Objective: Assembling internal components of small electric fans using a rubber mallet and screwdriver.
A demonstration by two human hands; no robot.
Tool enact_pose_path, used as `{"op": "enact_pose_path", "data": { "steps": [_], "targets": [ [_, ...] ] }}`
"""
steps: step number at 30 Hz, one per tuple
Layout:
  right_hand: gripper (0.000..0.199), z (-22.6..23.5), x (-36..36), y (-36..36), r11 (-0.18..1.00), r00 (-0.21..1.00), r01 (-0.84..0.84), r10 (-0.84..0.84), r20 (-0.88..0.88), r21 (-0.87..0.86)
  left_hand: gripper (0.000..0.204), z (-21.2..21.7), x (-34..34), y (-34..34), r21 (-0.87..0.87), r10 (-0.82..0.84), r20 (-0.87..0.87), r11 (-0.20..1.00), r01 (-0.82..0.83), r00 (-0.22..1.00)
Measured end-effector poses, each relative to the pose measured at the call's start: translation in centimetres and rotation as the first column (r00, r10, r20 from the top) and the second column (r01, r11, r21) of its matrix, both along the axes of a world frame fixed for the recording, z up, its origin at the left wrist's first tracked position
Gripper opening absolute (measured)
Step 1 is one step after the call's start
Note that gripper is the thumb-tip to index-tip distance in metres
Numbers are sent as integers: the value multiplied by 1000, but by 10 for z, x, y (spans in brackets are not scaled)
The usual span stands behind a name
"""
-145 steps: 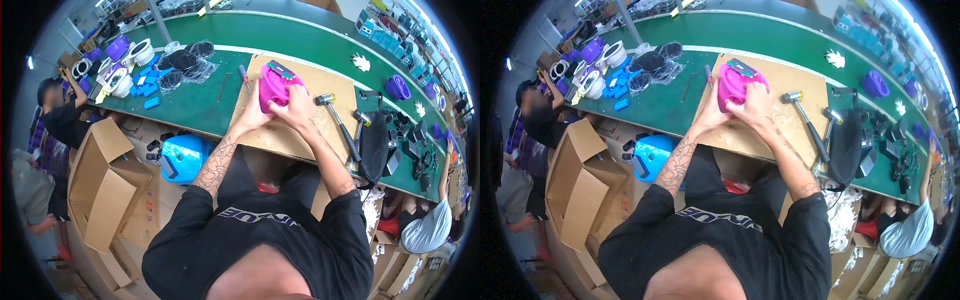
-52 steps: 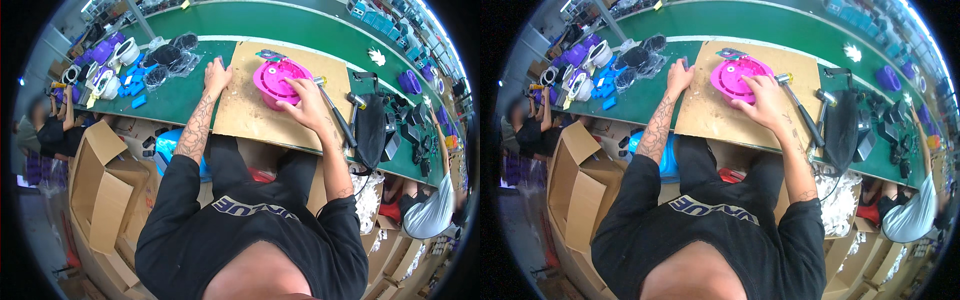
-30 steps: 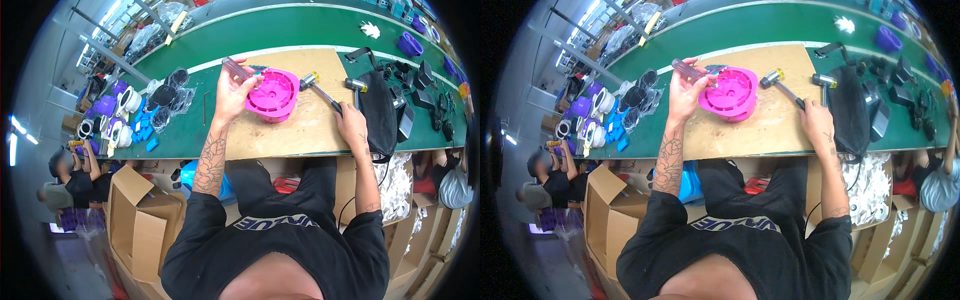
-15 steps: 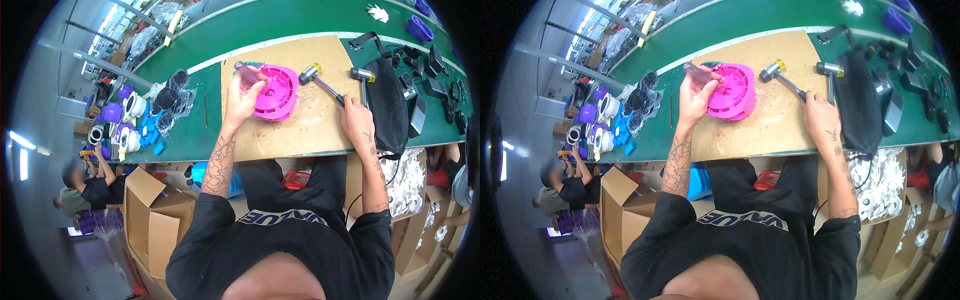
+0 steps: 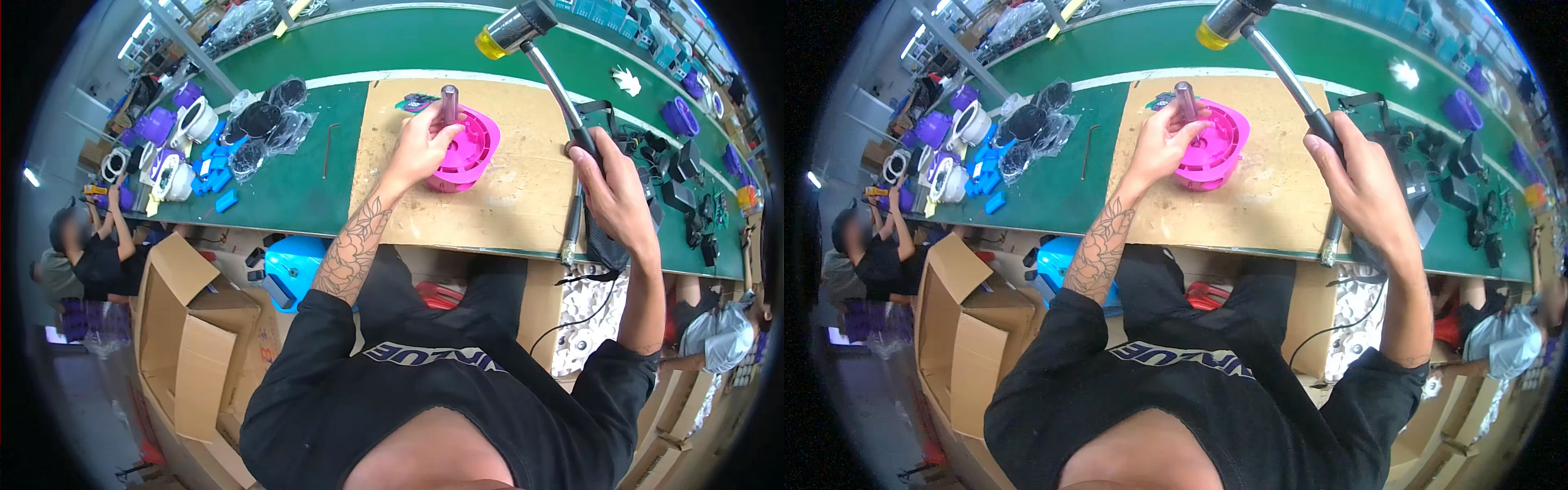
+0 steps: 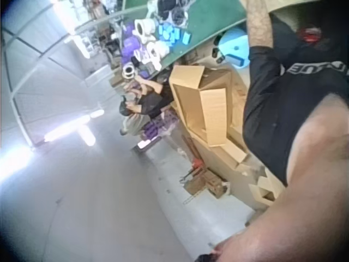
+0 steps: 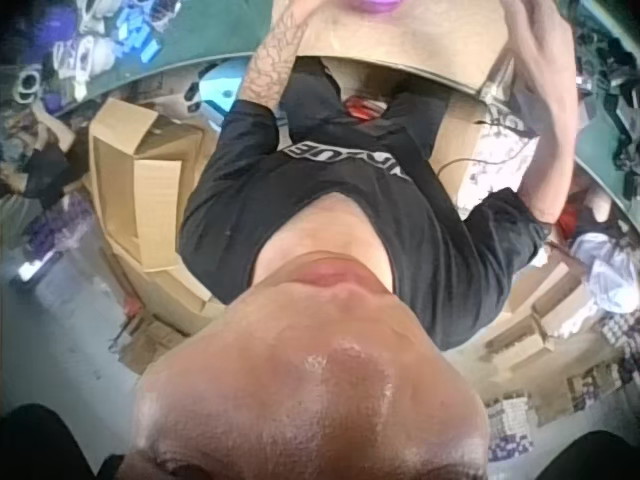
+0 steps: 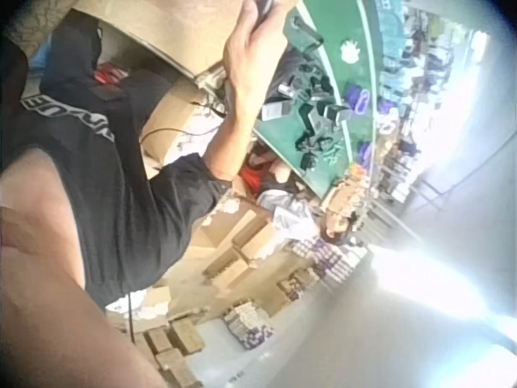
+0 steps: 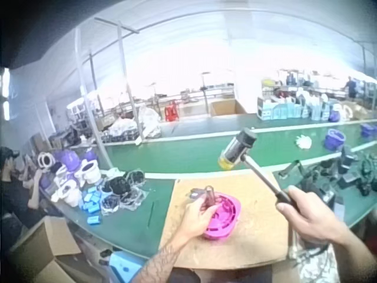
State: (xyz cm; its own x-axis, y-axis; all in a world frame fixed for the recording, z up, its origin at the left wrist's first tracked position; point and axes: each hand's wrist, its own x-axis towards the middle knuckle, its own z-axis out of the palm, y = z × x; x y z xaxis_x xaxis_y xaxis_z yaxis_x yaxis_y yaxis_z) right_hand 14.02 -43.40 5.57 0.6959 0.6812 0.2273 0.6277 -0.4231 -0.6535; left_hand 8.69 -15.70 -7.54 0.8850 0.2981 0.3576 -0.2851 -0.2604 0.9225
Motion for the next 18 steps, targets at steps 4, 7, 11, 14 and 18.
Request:
{"op": "enact_pose_path", "data": {
  "steps": [4,7,11,14,18],
  "targets": [
    [23,2,-14,7,980,990,-55,79,121,-192,28,0,1,2,46,-6,-1,999,6,1000],
    [23,18,-20,11,969,989,-19,54,135,-248,28,-4,1,3,64,-3,9,998,2,1000],
    [19,48,-26,20,999,931,29,-21,363,-17,30,-9,1,8,130,-14,-11,991,15,1000],
    [20,47,-29,25,992,937,116,-92,336,-50,25,-12,6,6,131,12,69,991,-21,998],
    [22,17,-21,16,936,967,19,72,244,-352,20,-10,8,4,252,47,167,964,-89,985]
  ]
}}
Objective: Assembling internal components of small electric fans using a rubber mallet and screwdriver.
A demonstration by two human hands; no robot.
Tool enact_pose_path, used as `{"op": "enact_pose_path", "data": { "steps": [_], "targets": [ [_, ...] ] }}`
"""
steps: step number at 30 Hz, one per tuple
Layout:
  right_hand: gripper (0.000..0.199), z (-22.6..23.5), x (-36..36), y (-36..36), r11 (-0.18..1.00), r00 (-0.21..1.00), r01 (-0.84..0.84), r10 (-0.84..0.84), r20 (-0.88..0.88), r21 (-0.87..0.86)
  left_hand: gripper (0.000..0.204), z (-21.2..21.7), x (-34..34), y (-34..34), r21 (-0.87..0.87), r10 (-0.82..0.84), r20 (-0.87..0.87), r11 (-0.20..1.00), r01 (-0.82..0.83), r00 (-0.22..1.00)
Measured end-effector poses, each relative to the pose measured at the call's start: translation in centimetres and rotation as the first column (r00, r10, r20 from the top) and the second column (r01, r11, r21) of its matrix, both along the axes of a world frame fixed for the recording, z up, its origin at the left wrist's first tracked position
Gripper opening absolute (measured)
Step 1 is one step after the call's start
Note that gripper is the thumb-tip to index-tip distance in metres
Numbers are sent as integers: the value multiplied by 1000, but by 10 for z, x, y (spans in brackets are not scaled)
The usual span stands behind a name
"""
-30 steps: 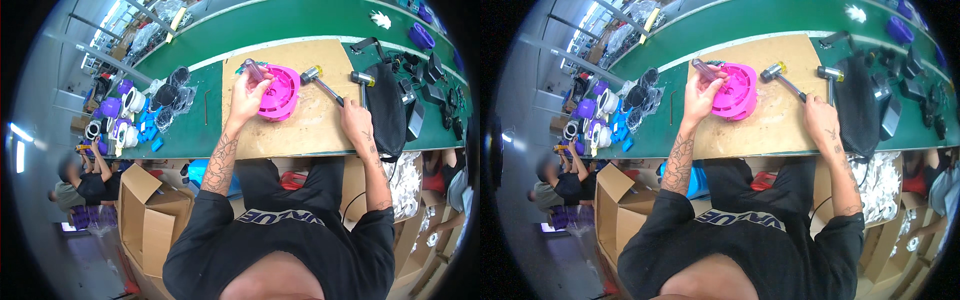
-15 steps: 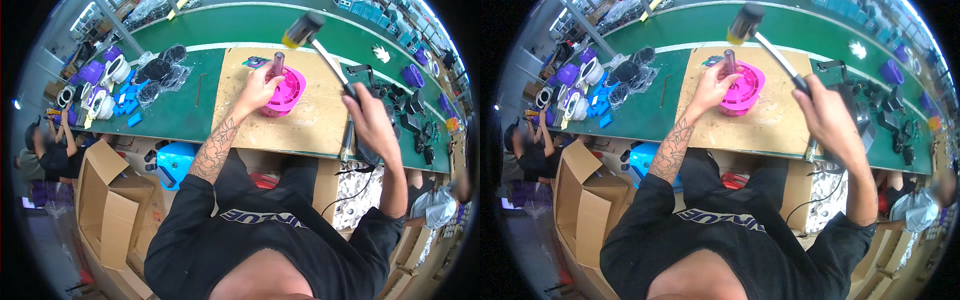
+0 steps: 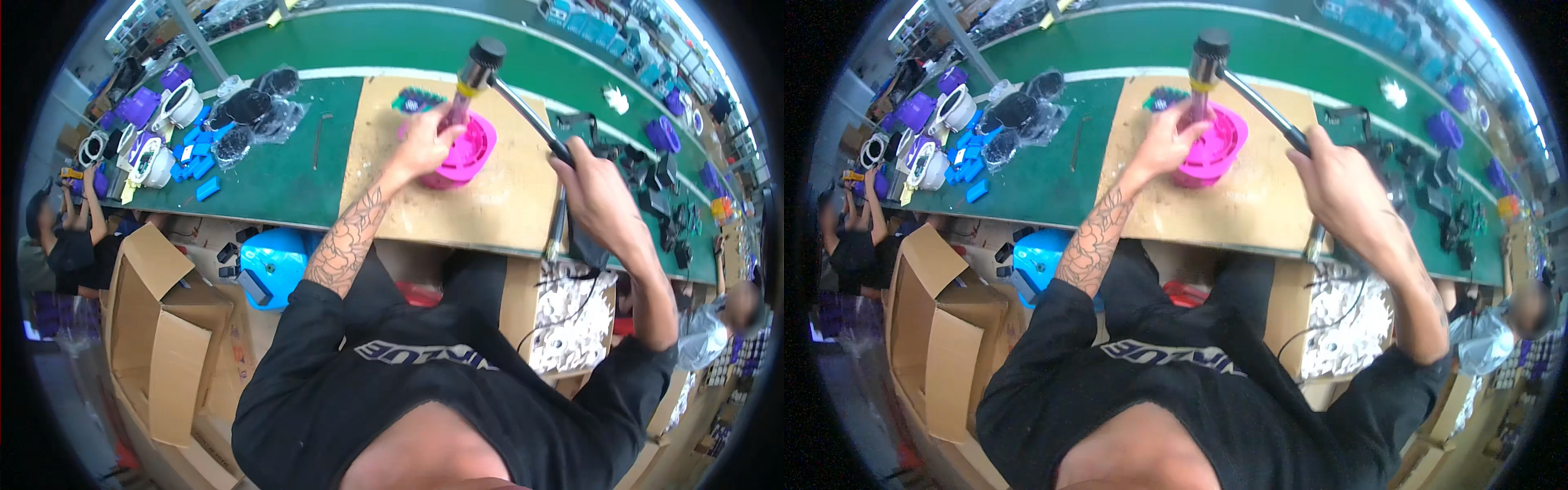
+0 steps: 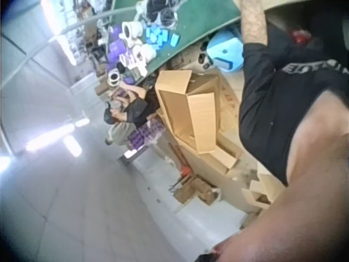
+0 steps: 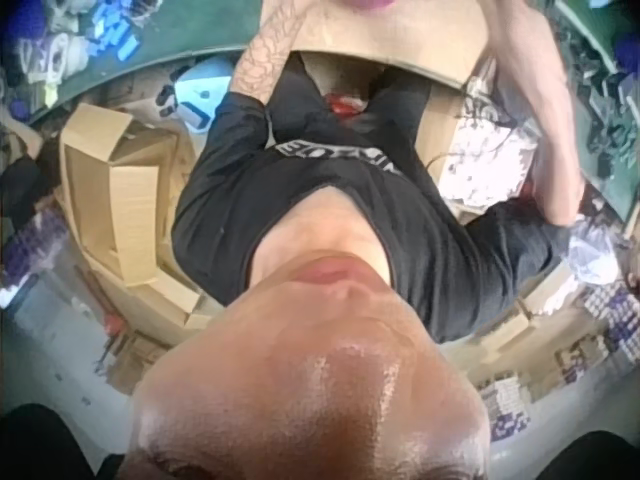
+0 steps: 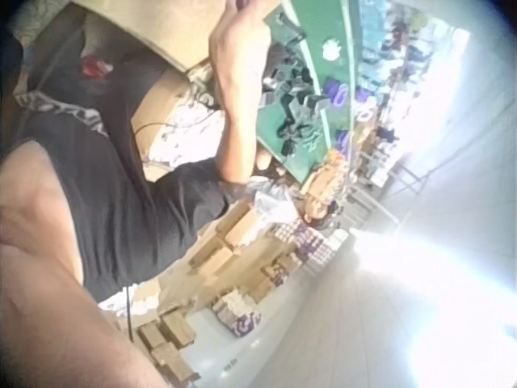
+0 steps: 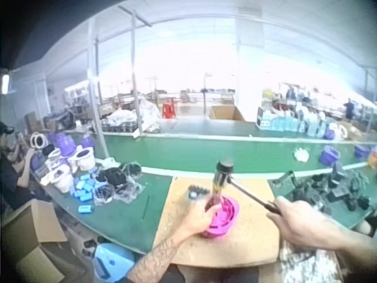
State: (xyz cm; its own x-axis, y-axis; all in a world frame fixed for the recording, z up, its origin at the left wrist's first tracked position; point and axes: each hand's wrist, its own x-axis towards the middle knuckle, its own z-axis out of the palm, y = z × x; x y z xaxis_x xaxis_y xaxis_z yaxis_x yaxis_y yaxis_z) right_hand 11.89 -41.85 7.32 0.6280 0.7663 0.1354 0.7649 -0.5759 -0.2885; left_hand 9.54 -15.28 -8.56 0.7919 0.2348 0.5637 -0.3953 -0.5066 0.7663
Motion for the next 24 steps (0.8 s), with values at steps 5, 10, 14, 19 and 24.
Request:
{"op": "enact_pose_path", "data": {
  "steps": [5,10,14,19,24],
  "targets": [
    [19,45,-17,6,949,995,77,-93,37,305,20,-7,-6,4,-146,-6,-74,989,-5,997],
    [24,-4,0,15,1000,1000,3,-3,12,-24,21,3,-2,2,-80,-29,-41,996,26,999],
    [22,2,2,-4,990,999,47,-44,-27,129,22,-5,-1,2,-127,-36,-51,991,29,998],
    [27,-62,24,-23,973,980,201,-197,-42,116,30,5,-10,13,-335,-135,-53,936,110,989],
    [33,-160,47,-35,928,938,346,-343,47,-134,47,35,-53,40,-553,186,59,824,-123,981]
  ]
}}
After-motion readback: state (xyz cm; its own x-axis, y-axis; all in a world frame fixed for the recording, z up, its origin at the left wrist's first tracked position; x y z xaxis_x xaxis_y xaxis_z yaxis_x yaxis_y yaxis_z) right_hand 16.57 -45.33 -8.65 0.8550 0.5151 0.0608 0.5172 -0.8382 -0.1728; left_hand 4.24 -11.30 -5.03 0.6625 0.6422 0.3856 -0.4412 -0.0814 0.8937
